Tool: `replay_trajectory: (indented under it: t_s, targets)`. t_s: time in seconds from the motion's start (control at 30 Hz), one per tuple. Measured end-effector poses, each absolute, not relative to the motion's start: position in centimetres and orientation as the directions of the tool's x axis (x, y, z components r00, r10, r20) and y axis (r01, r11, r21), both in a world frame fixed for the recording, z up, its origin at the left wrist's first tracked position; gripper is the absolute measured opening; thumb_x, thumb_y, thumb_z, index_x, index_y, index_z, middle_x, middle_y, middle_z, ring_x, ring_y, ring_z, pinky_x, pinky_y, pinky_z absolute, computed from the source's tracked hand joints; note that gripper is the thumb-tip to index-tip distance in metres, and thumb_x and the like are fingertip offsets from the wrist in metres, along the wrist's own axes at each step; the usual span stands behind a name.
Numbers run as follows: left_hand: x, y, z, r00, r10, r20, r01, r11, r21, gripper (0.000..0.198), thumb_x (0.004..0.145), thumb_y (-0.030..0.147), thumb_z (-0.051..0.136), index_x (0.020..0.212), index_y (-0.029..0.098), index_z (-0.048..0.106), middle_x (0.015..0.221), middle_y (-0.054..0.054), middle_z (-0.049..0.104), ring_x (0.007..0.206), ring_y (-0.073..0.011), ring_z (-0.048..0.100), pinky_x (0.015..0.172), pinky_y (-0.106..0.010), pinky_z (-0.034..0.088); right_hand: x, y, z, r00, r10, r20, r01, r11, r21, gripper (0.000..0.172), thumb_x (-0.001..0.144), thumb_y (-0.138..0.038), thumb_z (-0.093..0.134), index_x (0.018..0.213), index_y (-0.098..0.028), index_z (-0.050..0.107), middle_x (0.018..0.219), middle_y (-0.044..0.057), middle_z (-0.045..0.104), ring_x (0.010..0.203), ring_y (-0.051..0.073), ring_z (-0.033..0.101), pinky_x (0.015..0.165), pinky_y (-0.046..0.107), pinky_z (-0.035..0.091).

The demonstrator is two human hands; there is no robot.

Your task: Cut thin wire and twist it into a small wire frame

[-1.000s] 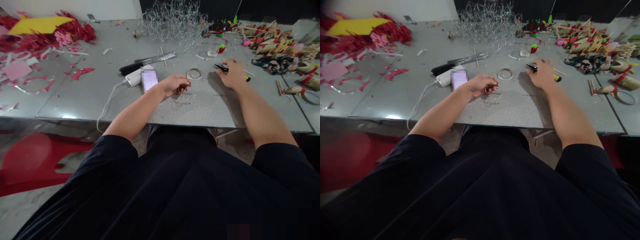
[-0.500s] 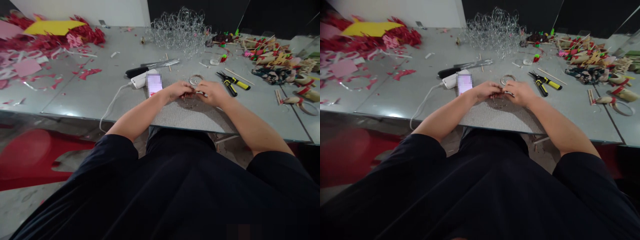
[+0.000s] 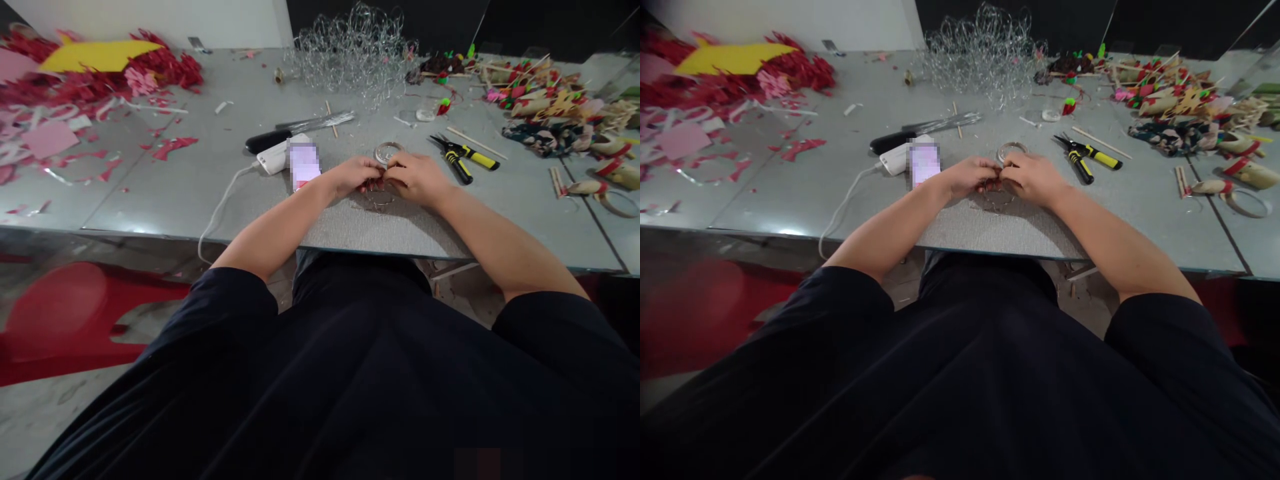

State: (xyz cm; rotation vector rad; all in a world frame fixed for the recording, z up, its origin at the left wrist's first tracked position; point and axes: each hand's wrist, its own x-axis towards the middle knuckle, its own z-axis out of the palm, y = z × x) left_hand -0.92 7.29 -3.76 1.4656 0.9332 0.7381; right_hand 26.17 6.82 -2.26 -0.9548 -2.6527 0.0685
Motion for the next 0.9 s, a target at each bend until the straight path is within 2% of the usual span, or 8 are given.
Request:
replay_trajectory:
  t_s: [0.13, 0.2, 0.27, 0.33, 0.47, 0.63, 0.8, 0.9]
  targets:
    - [-0.8, 6.7, -3.4, 0.450, 0.889, -0.081, 0.037, 0.072, 0.997, 0.036, 0.122, 0.050, 0.075, 0.106, 0.022, 0.091, 0.105, -0.013, 0.090, 0.076, -0.0184, 0.073, 0.064, -0.031, 0.047, 26.5, 6.9, -2.2, -0.642, 0.682, 0.350, 0.648, 0.727, -0.227, 0.046, 0.132, -0.056, 0.048, 0.130, -0.036, 0.088, 0.148, 0.012, 0.087, 0.138, 0.039, 0.076, 0.128, 0.063, 0.059]
    - [-0.9, 6.4, -3.1, 0.455, 0.886, -0.087, -0.001, 0.098, 0.995, 0.042, 0.123, 0.061, 0.074, 0.117, 0.022, 0.090, 0.118, -0.016, 0.092, 0.083, -0.0208, 0.079, 0.069, -0.031, 0.054, 26.9, 7.1, -2.2, -0.575, 0.730, 0.371, 0.692, 0.675, -0.255, 0.047, 0.131, -0.060, 0.048, 0.137, -0.037, 0.089, 0.147, 0.013, 0.088, 0.142, 0.041, 0.078, 0.130, 0.065, 0.060]
    - [-1.0, 6.1, -2.8, 0.458, 0.887, -0.056, -0.032, 0.080, 0.996, 0.043, 0.120, 0.064, 0.078, 0.125, 0.022, 0.088, 0.131, -0.017, 0.092, 0.092, -0.0235, 0.084, 0.077, -0.033, 0.061, 27.1, 7.3, -2.2, -0.491, 0.782, 0.385, 0.750, 0.604, -0.270, 0.049, 0.130, -0.064, 0.049, 0.143, -0.039, 0.089, 0.146, 0.014, 0.088, 0.144, 0.044, 0.080, 0.129, 0.068, 0.062]
    - [-0.8, 5.9, -2.7, 0.445, 0.896, 0.005, -0.049, 0.018, 0.999, 0.039, 0.116, 0.059, 0.086, 0.131, 0.023, 0.087, 0.137, -0.017, 0.091, 0.101, -0.0252, 0.087, 0.088, -0.035, 0.066, 27.3, 7.4, -2.1, -0.424, 0.821, 0.381, 0.794, 0.540, -0.279, 0.054, 0.129, -0.070, 0.048, 0.147, -0.040, 0.089, 0.145, 0.014, 0.089, 0.142, 0.046, 0.082, 0.127, 0.072, 0.064]
    - [0.1, 5.9, -3.0, 0.367, 0.923, 0.117, -0.014, -0.120, 0.993, 0.037, 0.102, 0.031, 0.102, 0.133, 0.022, 0.084, 0.134, -0.012, 0.089, 0.107, -0.0220, 0.085, 0.102, -0.038, 0.067, 27.2, 7.4, -1.8, -0.354, 0.857, 0.375, 0.832, 0.471, -0.291, 0.064, 0.128, -0.079, 0.044, 0.150, -0.040, 0.091, 0.144, 0.014, 0.092, 0.141, 0.048, 0.083, 0.127, 0.077, 0.066]
    - [1.2, 6.4, -4.0, 0.283, 0.950, 0.136, -0.002, -0.141, 0.990, 0.029, 0.103, 0.011, 0.099, 0.124, 0.019, 0.081, 0.113, -0.007, 0.088, 0.100, -0.0190, 0.082, 0.106, -0.039, 0.065, 26.9, 7.4, -2.2, -0.327, 0.867, 0.376, 0.843, 0.448, -0.298, 0.064, 0.126, -0.078, 0.048, 0.149, -0.037, 0.092, 0.144, 0.016, 0.093, 0.141, 0.048, 0.084, 0.130, 0.076, 0.065]
    - [1.4, 6.7, -4.5, 0.267, 0.948, 0.173, 0.015, -0.183, 0.983, 0.025, 0.103, 0.005, 0.095, 0.115, 0.021, 0.081, 0.103, -0.004, 0.086, 0.099, -0.0192, 0.083, 0.110, -0.041, 0.068, 26.7, 7.9, -2.9, -0.327, 0.862, 0.387, 0.826, 0.460, -0.326, 0.061, 0.125, -0.076, 0.053, 0.142, -0.033, 0.093, 0.139, 0.015, 0.094, 0.134, 0.046, 0.087, 0.125, 0.072, 0.067]
    - [1.4, 6.8, -4.6, 0.254, 0.951, 0.178, 0.033, -0.192, 0.981, 0.024, 0.104, 0.004, 0.094, 0.113, 0.021, 0.080, 0.100, -0.003, 0.085, 0.098, -0.0188, 0.083, 0.111, -0.040, 0.069, 26.3, 7.5, -2.5, -0.340, 0.862, 0.375, 0.810, 0.471, -0.350, 0.064, 0.124, -0.075, 0.051, 0.147, -0.033, 0.093, 0.138, 0.016, 0.095, 0.130, 0.045, 0.088, 0.123, 0.072, 0.069]
